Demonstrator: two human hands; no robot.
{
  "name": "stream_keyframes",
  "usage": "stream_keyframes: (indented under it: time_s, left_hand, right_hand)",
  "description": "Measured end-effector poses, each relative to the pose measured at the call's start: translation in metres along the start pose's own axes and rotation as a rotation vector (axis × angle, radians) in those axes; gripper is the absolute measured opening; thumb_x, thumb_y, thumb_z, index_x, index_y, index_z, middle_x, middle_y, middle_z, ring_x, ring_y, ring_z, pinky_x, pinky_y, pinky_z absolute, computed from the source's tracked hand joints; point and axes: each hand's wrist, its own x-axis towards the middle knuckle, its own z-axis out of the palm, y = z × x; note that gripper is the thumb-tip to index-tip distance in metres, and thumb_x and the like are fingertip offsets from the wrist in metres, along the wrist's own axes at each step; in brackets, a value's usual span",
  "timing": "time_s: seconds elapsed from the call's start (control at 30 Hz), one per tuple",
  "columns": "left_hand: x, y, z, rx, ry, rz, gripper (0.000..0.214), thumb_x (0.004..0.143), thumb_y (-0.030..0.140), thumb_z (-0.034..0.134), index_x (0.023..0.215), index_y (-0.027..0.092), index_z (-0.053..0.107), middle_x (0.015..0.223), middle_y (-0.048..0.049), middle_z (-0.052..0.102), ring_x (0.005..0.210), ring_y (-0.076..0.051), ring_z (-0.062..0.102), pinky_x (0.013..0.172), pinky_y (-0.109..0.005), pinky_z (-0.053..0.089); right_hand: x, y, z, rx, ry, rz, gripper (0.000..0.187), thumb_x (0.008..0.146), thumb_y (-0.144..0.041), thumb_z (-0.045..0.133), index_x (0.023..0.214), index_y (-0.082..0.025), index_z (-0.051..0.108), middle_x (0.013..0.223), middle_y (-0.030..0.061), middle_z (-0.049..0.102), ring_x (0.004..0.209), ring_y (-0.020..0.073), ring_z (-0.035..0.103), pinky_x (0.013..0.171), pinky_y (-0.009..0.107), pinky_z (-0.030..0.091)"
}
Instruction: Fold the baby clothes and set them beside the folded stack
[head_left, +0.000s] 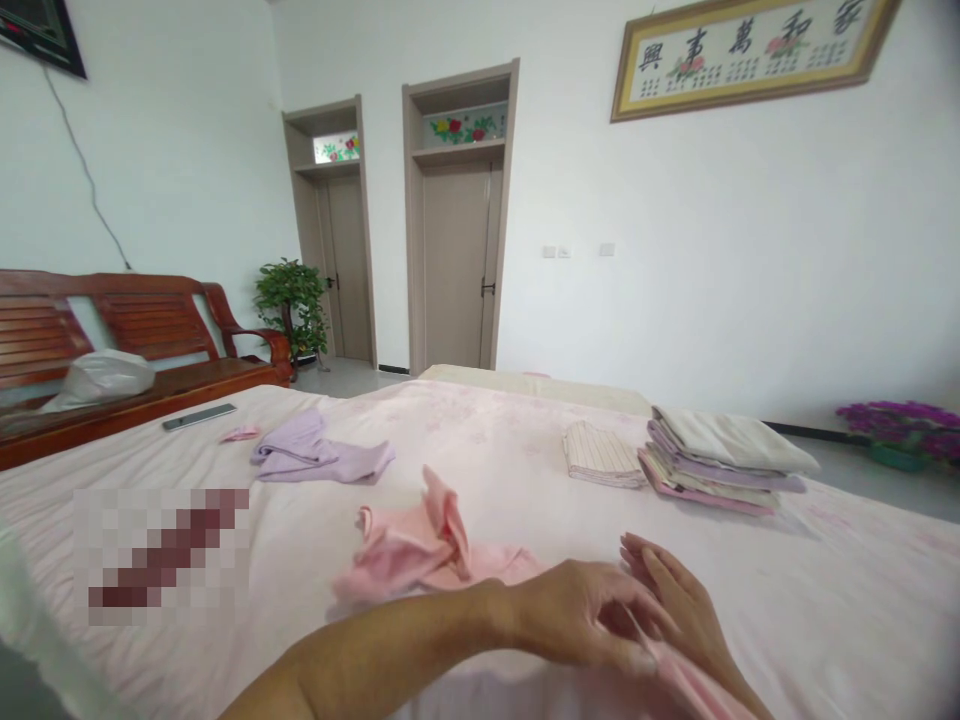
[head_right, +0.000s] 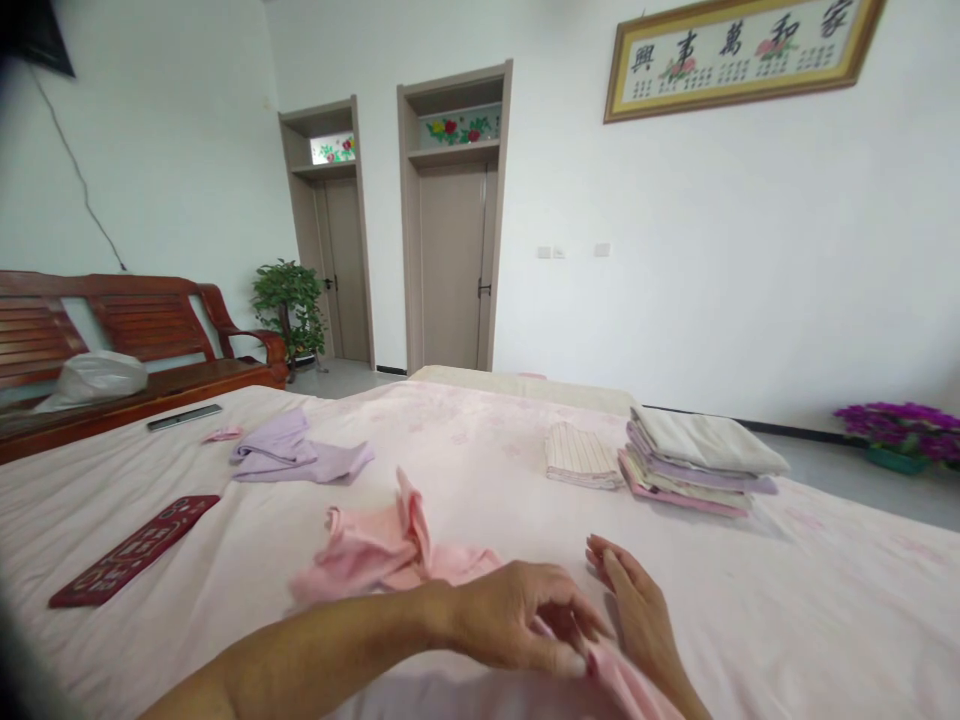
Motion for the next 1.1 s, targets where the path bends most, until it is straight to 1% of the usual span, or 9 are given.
stream_keyframes:
  time_s: [0.1,0.23,0.43,0.5,0.6,0.7,0.87,0.97,1.1]
  left_hand:
    - [-0.024,-0.012,-0.007,0.304,-0.006,-0.088,0.029,0.078,0.023,0.062,0.104,0.020,0.074,0.094,-0.0053,0.071,0.089,-0.018,0.064,0.084,-0.026,0.049]
    - [-0.064,-0.015,-0.043,0.635,0.222,-0.330,0.027,0.077,0.020,0.057,0.099,0.024,0.072,0.100,-0.0033,0.070,0.098,-0.020,0.062,0.091,-0.029,0.045]
    - [-0.126,-0.009,-0.088,1.108,0.354,-0.654,0.056,0.069,0.029,0.061,0.124,0.031,0.058,0.128,-0.0072,0.056,0.121,-0.029,0.047,0.100,-0.039,0.036]
    - [-0.142,-0.015,-0.103,1.160,0.368,-0.815,0.061,0.067,0.031,0.060,0.128,0.029,0.056,0.128,-0.0100,0.056,0.117,-0.031,0.051,0.096,-0.042,0.038]
    - [-0.156,-0.027,-0.123,1.096,0.317,-0.923,0.048,0.069,0.027,0.054,0.116,0.028,0.061,0.109,-0.0063,0.066,0.098,-0.027,0.061,0.087,-0.038,0.041]
    - [-0.156,-0.035,-0.138,0.942,0.381,-0.862,0.030,0.069,0.020,0.050,0.092,0.027,0.068,0.093,-0.0018,0.071,0.093,-0.024,0.062,0.082,-0.032,0.042]
    - [-0.129,-0.018,-0.149,0.290,0.685,-0.572,0.014,0.072,0.027,0.054,0.077,0.020,0.066,0.069,0.0018,0.064,0.069,-0.017,0.060,0.066,-0.024,0.046]
    - [-0.105,0.004,-0.158,-0.152,0.876,-0.357,0.014,0.072,0.028,0.062,0.084,0.020,0.063,0.066,0.0041,0.061,0.058,-0.013,0.058,0.056,-0.021,0.047]
    - [-0.074,0.018,-0.184,-0.529,1.078,-0.095,0.012,0.078,0.018,0.059,0.090,0.020,0.062,0.070,0.0027,0.063,0.060,-0.011,0.062,0.058,-0.022,0.054]
  right_hand:
    - [-0.003,-0.004,-0.002,0.124,-0.039,0.073,0.051,0.083,-0.059,0.053,0.114,-0.019,0.064,0.122,0.0120,0.066,0.106,0.0265,0.065,0.097,0.040,0.048]
    - [-0.009,-0.016,0.002,0.012,-0.201,0.074,0.052,0.083,-0.057,0.055,0.117,-0.018,0.064,0.108,0.0107,0.069,0.088,0.0211,0.065,0.085,0.036,0.050]
    - [-0.030,-0.049,0.005,-0.422,-0.666,-0.032,0.065,0.066,-0.046,0.071,0.125,-0.021,0.060,0.100,0.0050,0.067,0.083,0.0196,0.060,0.070,0.029,0.044]
    - [-0.038,-0.057,0.008,-0.654,-0.705,-0.031,0.062,0.058,-0.033,0.074,0.118,-0.025,0.063,0.092,0.0010,0.068,0.077,0.0182,0.058,0.063,0.026,0.038]
    - [-0.046,-0.062,0.013,-0.912,-0.657,-0.062,0.032,0.058,-0.019,0.061,0.089,-0.022,0.067,0.079,-0.0007,0.067,0.066,0.0150,0.052,0.056,0.025,0.028]
    - [-0.045,-0.067,0.013,-0.880,-0.641,-0.041,0.011,0.058,-0.015,0.054,0.067,-0.018,0.060,0.068,-0.0009,0.061,0.061,0.0122,0.047,0.053,0.024,0.024]
    - [-0.031,-0.098,-0.009,-0.078,-0.454,0.112,0.015,0.074,-0.030,0.059,0.079,-0.017,0.058,0.070,-0.0013,0.059,0.062,0.0120,0.051,0.054,0.022,0.035]
    - [-0.009,-0.128,-0.031,0.313,-0.133,-0.019,0.025,0.079,-0.039,0.062,0.093,-0.018,0.060,0.084,0.0020,0.065,0.074,0.0164,0.058,0.066,0.027,0.047]
    - [0.019,-0.176,-0.052,0.511,0.251,-0.341,0.025,0.076,-0.029,0.066,0.098,-0.021,0.062,0.100,0.0009,0.064,0.090,0.0164,0.059,0.077,0.026,0.049]
